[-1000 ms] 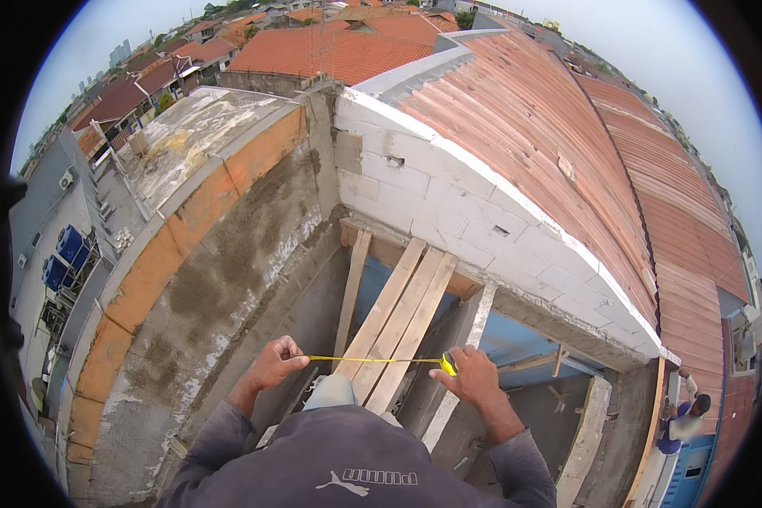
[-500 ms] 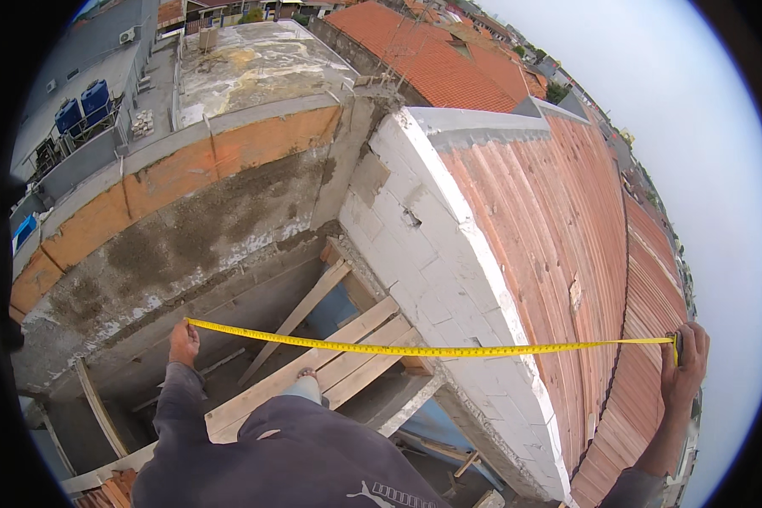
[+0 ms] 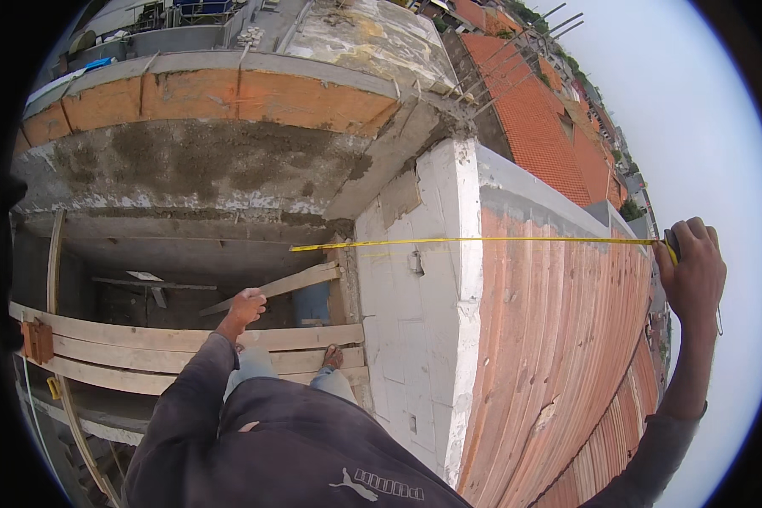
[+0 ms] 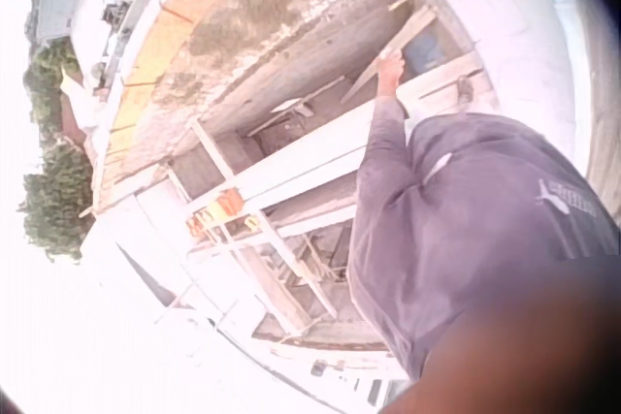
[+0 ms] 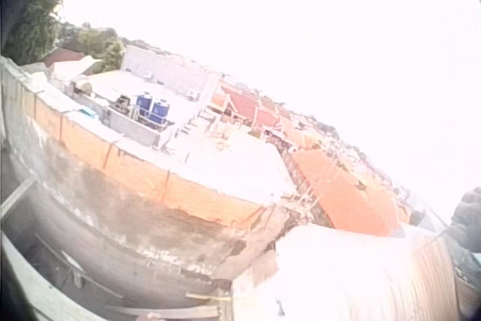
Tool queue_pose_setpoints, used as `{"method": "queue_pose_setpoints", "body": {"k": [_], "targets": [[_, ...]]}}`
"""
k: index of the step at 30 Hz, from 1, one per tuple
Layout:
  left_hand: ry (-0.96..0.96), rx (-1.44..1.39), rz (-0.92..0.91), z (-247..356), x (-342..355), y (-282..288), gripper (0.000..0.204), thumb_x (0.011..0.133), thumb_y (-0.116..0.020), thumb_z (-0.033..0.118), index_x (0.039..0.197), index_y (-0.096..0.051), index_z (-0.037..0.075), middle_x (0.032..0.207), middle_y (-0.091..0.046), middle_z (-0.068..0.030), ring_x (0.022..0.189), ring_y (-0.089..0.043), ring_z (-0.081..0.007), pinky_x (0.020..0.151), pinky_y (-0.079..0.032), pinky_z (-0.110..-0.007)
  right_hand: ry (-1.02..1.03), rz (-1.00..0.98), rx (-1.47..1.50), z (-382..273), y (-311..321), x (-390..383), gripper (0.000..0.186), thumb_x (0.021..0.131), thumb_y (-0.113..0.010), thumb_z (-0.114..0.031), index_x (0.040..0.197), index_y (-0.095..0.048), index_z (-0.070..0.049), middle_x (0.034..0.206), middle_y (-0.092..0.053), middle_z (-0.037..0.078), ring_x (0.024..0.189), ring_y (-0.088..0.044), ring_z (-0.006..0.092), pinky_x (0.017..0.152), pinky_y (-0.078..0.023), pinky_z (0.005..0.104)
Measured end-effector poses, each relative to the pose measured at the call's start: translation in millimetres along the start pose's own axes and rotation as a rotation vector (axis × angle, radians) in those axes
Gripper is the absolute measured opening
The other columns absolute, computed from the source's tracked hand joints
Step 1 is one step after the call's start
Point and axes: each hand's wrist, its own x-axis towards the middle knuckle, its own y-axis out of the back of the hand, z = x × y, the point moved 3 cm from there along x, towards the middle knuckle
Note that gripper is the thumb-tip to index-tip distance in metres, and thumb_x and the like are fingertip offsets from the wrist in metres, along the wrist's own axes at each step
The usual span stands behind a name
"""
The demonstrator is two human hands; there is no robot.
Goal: The person measures and marks long white metal profiles with a tape measure and spirit level, then cuts them with an angle grinder. The person also measures a wall section with the tape measure.
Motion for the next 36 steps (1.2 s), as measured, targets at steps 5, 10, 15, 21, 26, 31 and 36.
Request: {"method": "queue_pose_setpoints", "body": {"k": [5, 10, 15, 21, 26, 31, 36], "targets": [[-0.282, 0.832, 0.676, -201.5, -45.6, -12.0, 0.054, 0.089, -0.068, 0.033, 0.131, -0.070, -0.001, 0.125, -0.075, -0.0225, 0.110, -0.072, -0.0435, 0.099, -0.055, -0.050, 0.126, -0.029, -0.109, -77.4, -136.0, 120.2, 0.023, 0.090, -0.078, -0.028, 0.099, -0.076, -0.006, 0.113, -0.071, 0.008, 0.111, -0.067, 0.0283, 0.083, -0.061, 0.0440], [0.057, 1.037, 0.267, -356.4, -178.4, -79.4, 0.022, 0.090, -0.064, 0.026, 0.087, -0.079, 0.010, 0.097, -0.077, -0.0171, 0.101, -0.074, -0.0386, 0.088, -0.057, -0.051, 0.209, -0.018, -0.126, -147.3, -232.5, 215.6, 0.024, 0.092, -0.073, -0.023, 0.108, -0.078, -0.006, 0.120, -0.072, 0.009, 0.121, -0.066, 0.0315, 0.089, -0.061, 0.0472], [0.349, 1.105, 0.008, -402.7, -262.6, -144.2, 0.020, 0.090, -0.073, 0.032, 0.090, -0.078, 0.013, 0.093, -0.077, -0.0129, 0.103, -0.075, -0.0337, 0.090, -0.059, -0.046, 0.250, -0.012, -0.211, -194.2, -301.4, 282.9, 0.024, 0.096, -0.069, -0.024, 0.110, -0.078, -0.007, 0.123, -0.071, 0.011, 0.122, -0.065, 0.0344, 0.091, -0.060, 0.0512], [0.716, -0.386, 0.516, -414.2, -258.6, -202.5, 0.022, 0.092, -0.069, 0.015, 0.103, -0.078, -0.002, 0.115, -0.078, -0.0177, 0.104, -0.076, -0.0249, 0.088, -0.058, -0.038, 0.274, 0.035, -0.260, -227.1, -331.0, 322.1, 0.022, 0.098, -0.065, -0.023, 0.108, -0.078, -0.008, 0.121, -0.070, 0.008, 0.121, -0.065, 0.0332, 0.087, -0.061, 0.0509], [0.462, -0.319, 0.711, -422.1, -227.1, -240.9, 0.028, 0.094, -0.069, 0.017, 0.114, -0.077, -0.002, 0.116, -0.078, -0.0211, 0.108, -0.075, -0.0314, 0.095, -0.057, -0.042, 0.351, 0.079, -0.294, -236.3, -341.9, 331.2, 0.024, 0.100, -0.065, -0.027, 0.110, -0.077, -0.009, 0.118, -0.070, 0.008, 0.121, -0.063, 0.0328, 0.087, -0.060, 0.0530], [0.501, -0.134, 0.731, -421.8, -221.4, -275.5, 0.028, 0.096, -0.071, 0.017, 0.117, -0.075, -0.002, 0.115, -0.077, -0.0218, 0.110, -0.074, -0.0332, 0.095, -0.057, -0.042, 0.400, 0.137, -0.312, -237.6, -361.6, 349.2, 0.024, 0.100, -0.064, -0.027, 0.116, -0.068, -0.009, 0.127, -0.067, 0.006, 0.122, -0.062, 0.0309, 0.089, -0.057, 0.0541], [0.683, -0.343, 0.725, -422.0, -227.7, -305.8, 0.027, 0.097, -0.072, 0.018, 0.114, -0.075, -0.002, 0.109, -0.078, -0.0208, 0.103, -0.074, -0.0321, 0.089, -0.056, -0.042, 0.415, 0.155, -0.329, -229.6, -377.0, 365.3, 0.027, 0.100, -0.064, -0.026, 0.120, -0.064, -0.009, 0.135, -0.063, 0.005, 0.123, -0.061, 0.0311, 0.088, -0.056, 0.0553]]}}
